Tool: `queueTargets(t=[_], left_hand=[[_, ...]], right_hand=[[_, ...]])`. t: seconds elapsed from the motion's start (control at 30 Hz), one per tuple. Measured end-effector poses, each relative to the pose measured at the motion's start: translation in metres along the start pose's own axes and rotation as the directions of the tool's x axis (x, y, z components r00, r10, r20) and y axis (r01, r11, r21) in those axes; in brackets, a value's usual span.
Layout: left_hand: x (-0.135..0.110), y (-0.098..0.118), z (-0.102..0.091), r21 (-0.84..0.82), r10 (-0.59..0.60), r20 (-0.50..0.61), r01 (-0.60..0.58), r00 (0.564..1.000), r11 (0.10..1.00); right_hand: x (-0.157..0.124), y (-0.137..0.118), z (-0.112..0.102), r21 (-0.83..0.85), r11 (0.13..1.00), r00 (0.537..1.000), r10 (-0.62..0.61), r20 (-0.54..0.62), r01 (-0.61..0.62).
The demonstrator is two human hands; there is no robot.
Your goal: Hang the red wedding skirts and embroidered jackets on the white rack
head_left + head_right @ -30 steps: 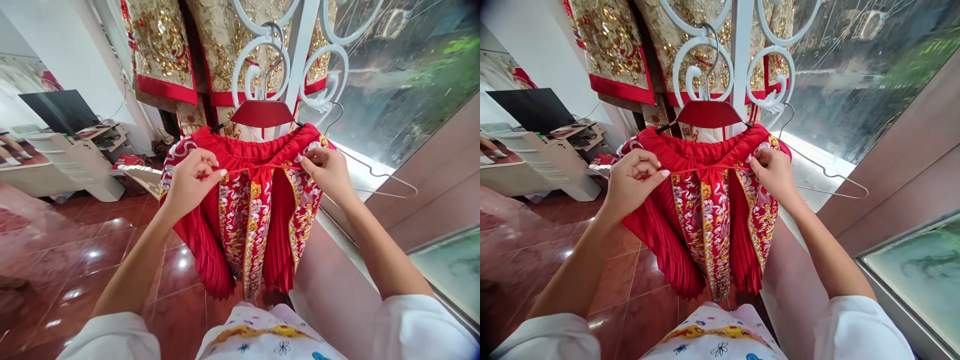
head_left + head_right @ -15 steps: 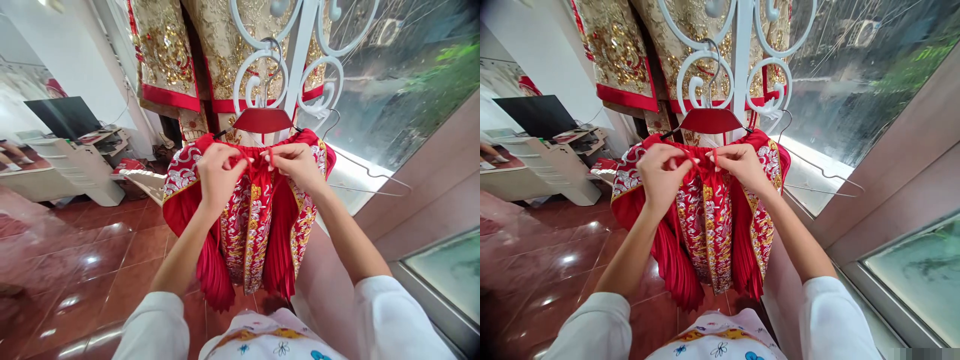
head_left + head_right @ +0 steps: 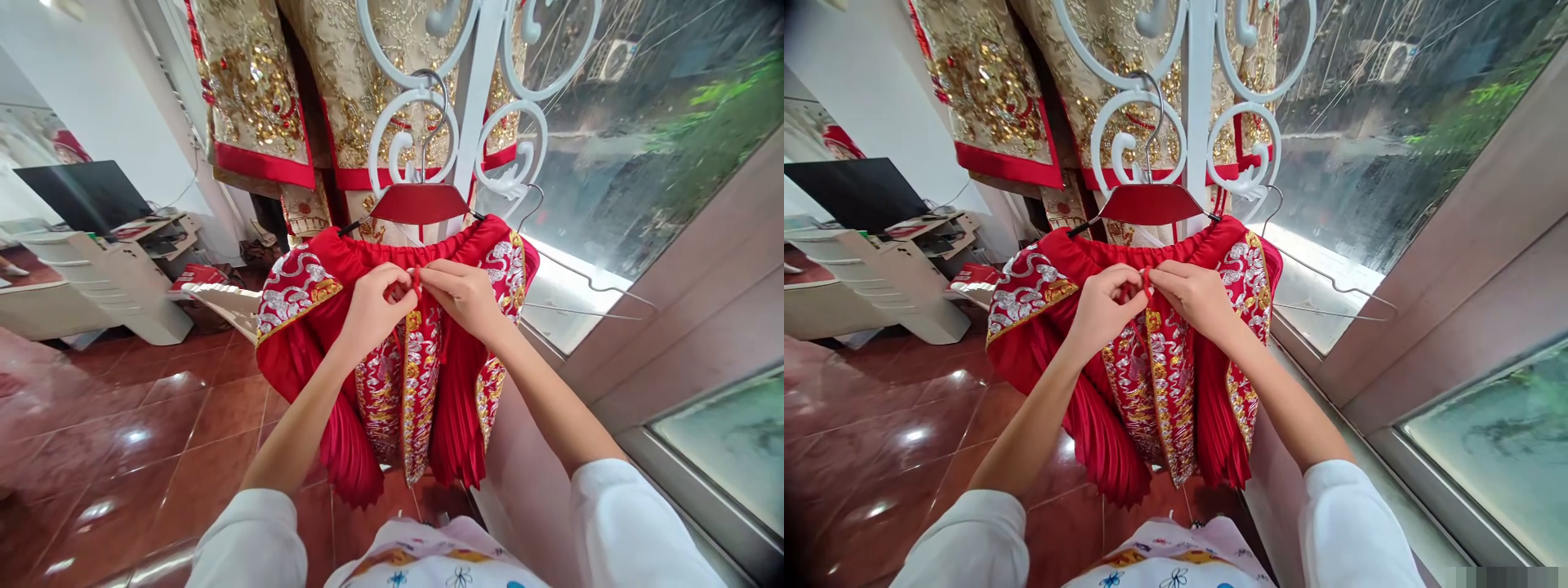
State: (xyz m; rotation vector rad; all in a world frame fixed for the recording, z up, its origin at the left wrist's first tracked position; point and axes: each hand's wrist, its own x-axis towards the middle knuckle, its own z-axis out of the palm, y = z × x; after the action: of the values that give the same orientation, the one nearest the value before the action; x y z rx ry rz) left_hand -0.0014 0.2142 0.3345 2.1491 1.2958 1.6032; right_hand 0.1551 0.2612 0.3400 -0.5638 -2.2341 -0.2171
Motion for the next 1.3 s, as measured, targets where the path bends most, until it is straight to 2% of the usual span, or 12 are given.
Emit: queueTargets(t=[0.17, 0.27, 0.37, 0.5, 0.6, 0.7, 0.8, 0.9, 0.97, 1.07, 1.17, 1.3], left_hand=[[-0.005, 0.003, 0.004, 0.327, 0.134, -0.154, -0.078, 0.979, 0.942], [-0.012, -0.001, -0.003, 0.612, 0.214, -0.189, -0.055, 0.958, 0.789], [-0.018, -0.005, -0.010, 0.665, 0.185, -0.142, -0.045, 0.972, 0.745], [-0.016, -0.001, -0.009, 0.301, 0.046, -0.174, 0.009, 0.984, 0.954], [-0.010, 0.007, -0.006, -0.177, -0.165, -0.078, 0.149, 0.983, 0.973], [-0.006, 0.011, -0.009, -0.335, -0.263, 0.141, 0.296, 0.954, 0.894], [-0.007, 0.006, -0.023, -0.128, -0.240, 0.072, 0.248, 0.968, 0.960], [-0.012, -0.002, -0.039, 0.065, -0.195, 0.038, 0.193, 0.980, 0.979], [-0.015, -0.003, -0.043, 0.037, -0.188, 0.142, 0.184, 0.972, 0.982], [-0.016, 0.005, -0.037, -0.141, -0.102, 0.153, 0.124, 0.983, 0.982], [-0.012, 0.017, -0.022, -0.307, -0.040, 0.076, 0.062, 0.996, 0.950], [-0.005, 0.020, -0.013, -0.351, -0.071, 0.014, 0.071, 0.997, 0.934]], right_hand=[[-0.002, 0.000, 0.005, -0.155, 0.988, 1.000, 0.000, -0.028, -0.004], [-0.008, 0.002, 0.002, -0.345, 0.922, 0.983, 0.153, -0.096, -0.178], [-0.013, 0.004, -0.002, -0.337, 0.878, 0.941, 0.314, -0.130, -0.339], [-0.011, -0.004, -0.001, 0.166, 0.910, 0.907, 0.402, -0.127, -0.380], [-0.006, -0.012, 0.003, 0.617, 0.641, 0.836, 0.547, 0.048, -0.455], [-0.005, -0.010, 0.001, 0.740, 0.441, 0.785, 0.591, 0.187, -0.508], [-0.013, -0.001, -0.013, 0.598, 0.628, 0.847, 0.499, 0.181, -0.498], [-0.027, 0.006, -0.034, 0.228, 0.885, 0.896, 0.335, 0.293, -0.406], [-0.033, 0.005, -0.044, 0.089, 0.943, 0.903, 0.276, 0.330, -0.321], [-0.032, -0.001, -0.046, 0.205, 0.939, 0.959, 0.253, 0.131, -0.276], [-0.024, -0.006, -0.037, 0.527, 0.775, 0.905, 0.424, -0.027, -0.348], [-0.015, 0.000, -0.027, 0.821, 0.417, 0.826, 0.553, 0.111, -0.389]])
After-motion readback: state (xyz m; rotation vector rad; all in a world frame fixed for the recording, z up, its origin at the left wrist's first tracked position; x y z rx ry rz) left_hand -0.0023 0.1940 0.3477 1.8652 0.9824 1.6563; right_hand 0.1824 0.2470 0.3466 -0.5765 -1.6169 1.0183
